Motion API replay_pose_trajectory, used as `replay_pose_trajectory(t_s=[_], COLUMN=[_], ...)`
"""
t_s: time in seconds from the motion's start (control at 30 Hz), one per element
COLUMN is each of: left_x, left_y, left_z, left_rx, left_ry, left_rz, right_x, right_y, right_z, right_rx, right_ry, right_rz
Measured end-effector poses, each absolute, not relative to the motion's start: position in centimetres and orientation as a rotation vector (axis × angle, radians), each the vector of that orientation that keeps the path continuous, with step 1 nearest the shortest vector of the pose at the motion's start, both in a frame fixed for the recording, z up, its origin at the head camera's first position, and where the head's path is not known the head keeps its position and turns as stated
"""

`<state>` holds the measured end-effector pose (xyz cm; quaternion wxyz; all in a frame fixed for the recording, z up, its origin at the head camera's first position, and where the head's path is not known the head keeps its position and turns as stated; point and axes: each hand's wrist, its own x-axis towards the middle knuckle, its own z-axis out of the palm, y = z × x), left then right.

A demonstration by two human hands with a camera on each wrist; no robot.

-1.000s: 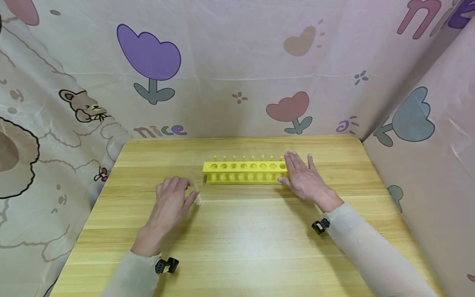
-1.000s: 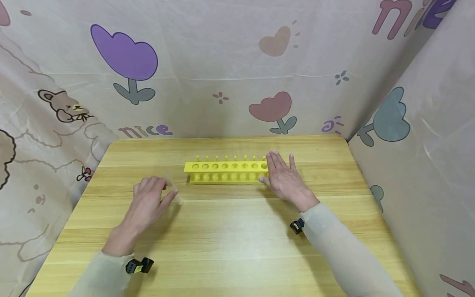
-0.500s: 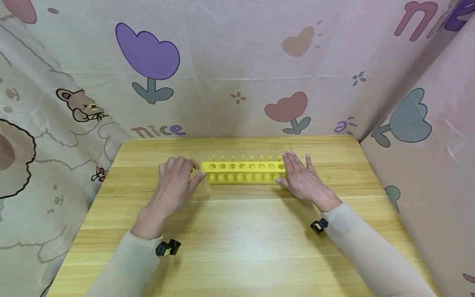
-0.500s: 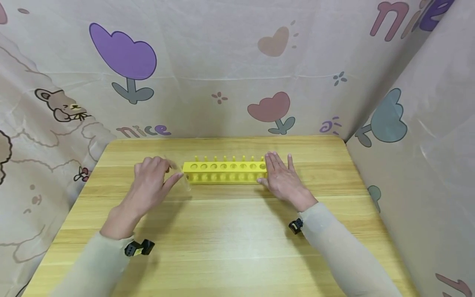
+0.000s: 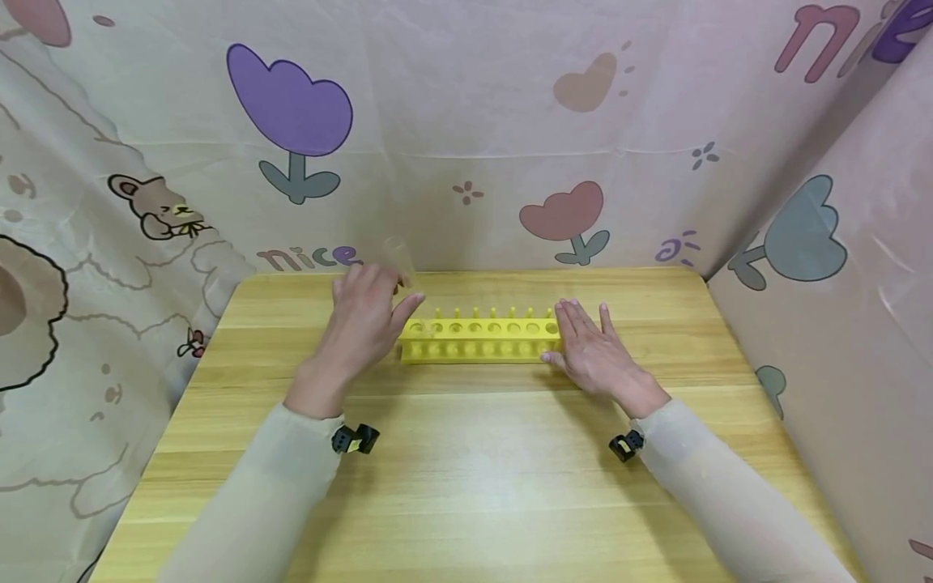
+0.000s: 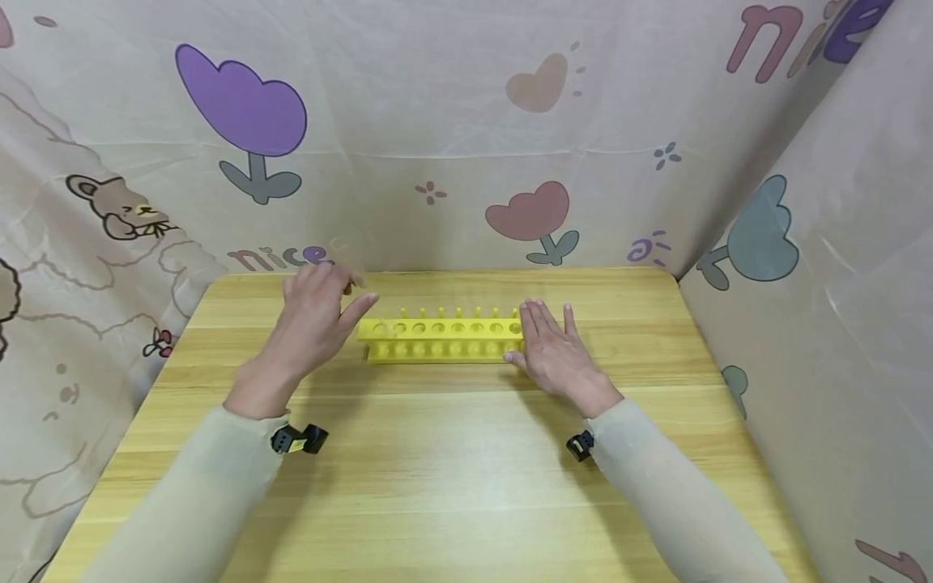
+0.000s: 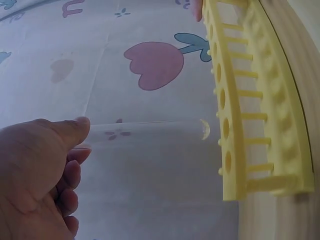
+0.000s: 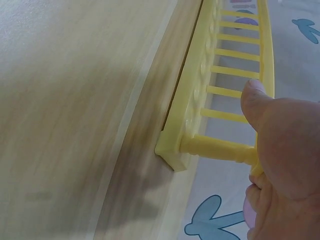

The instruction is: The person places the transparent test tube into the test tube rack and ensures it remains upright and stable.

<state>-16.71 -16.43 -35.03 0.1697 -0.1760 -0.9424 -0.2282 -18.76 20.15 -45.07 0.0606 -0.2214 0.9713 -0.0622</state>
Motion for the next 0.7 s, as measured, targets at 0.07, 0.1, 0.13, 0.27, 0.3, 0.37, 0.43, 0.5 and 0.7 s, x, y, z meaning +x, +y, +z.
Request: replay_pose_trajectory(t_s=[0.07,0.1,0.13,0.27,0.3,0.37,0.43,0.5,0.7], left_x=[-17.2,-17.4,-17.6,-18.2,-18.3,-18.4,-18.4,-18.5,-18.9], left_y=[-16.0,-15.9,-15.7,-15.4,-15.3,-15.2,-15.1,-15.1,-15.0], left_z=[-35.1,-35.2,-35.3,-35.8,-35.9,-36.1,-36.2,-36.4,-37.0], left_rx=[-0.489,-0.483,-0.475,-0.459,-0.456,-0.456,-0.454,-0.452,-0.441], left_ry=[-2.699,-2.710,-2.721,-2.749,-2.753,-2.755,-2.758,-2.762,-2.782], left_rz=[-0.649,-0.650,-0.651,-0.648,-0.648,-0.643,-0.641,-0.641,-0.625], right_x=[-18.8,-18.8,-18.8,-18.8,-18.8,-18.7,-18.7,-18.7,-18.8], right_y=[20.1,20.1,20.1,19.9,19.9,19.9,19.9,19.9,20.0], right_z=[-45.1,-45.2,-45.2,-45.2,-45.2,-45.1,-45.1,-45.1,-45.1], right_rx=[-0.666,-0.664,-0.664,-0.664,-0.666,-0.668,-0.665,-0.664,-0.659], right_ry=[2.936,2.935,2.936,2.941,2.945,2.949,2.948,2.949,2.944], right_rz=[-0.195,-0.197,-0.197,-0.201,-0.202,-0.207,-0.205,-0.206,-0.205])
